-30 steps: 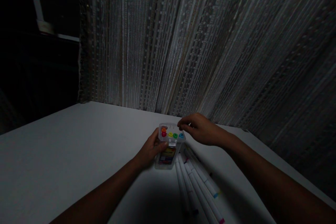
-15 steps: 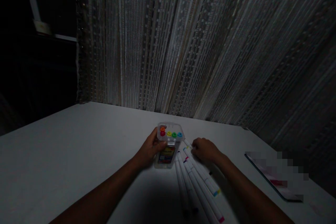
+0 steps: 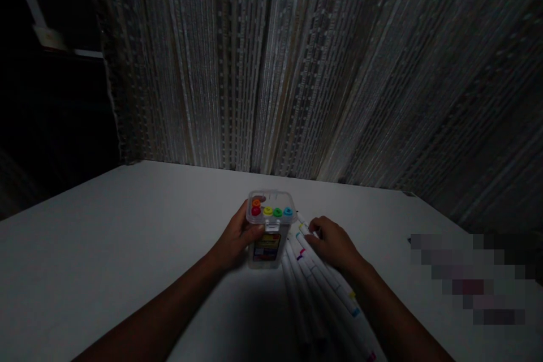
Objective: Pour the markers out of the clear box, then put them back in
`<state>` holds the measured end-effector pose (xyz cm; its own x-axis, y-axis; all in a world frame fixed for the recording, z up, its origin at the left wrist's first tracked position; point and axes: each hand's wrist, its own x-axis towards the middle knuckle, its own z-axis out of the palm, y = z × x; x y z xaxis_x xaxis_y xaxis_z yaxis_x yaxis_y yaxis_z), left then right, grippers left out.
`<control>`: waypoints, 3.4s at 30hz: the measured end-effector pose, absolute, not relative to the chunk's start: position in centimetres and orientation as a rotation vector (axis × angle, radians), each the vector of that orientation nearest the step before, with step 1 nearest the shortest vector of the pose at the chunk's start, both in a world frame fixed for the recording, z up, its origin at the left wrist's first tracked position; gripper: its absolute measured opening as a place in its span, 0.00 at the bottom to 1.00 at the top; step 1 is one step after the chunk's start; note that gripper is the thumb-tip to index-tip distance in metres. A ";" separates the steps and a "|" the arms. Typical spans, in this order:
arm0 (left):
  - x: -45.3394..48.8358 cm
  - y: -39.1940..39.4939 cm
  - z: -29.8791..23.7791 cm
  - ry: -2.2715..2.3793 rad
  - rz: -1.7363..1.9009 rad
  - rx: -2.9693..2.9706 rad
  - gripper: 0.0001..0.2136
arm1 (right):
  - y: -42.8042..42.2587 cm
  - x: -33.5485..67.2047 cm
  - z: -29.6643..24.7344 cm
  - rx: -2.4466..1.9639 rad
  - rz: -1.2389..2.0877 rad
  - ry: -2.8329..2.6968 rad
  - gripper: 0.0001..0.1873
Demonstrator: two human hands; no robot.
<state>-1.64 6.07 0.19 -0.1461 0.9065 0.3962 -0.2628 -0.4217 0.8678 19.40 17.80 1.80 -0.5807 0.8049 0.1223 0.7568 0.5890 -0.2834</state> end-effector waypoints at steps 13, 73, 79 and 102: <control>-1.7 6.1 0.1 0.845 1.698 1.227 0.27 | 16.4 18.8 2.8 -1.407 0.218 -2.668 0.05; -1.3 6.1 0.9 0.787 1.738 1.373 0.24 | 11.9 9.1 13.1 -0.631 0.642 -2.523 0.08; -1.2 5.9 1.2 0.787 1.720 1.354 0.24 | 11.9 10.7 12.7 -0.542 0.706 -2.370 0.09; -2.6 5.4 0.1 1.101 1.692 1.359 0.28 | 15.2 18.0 2.9 -1.185 0.265 -2.692 0.14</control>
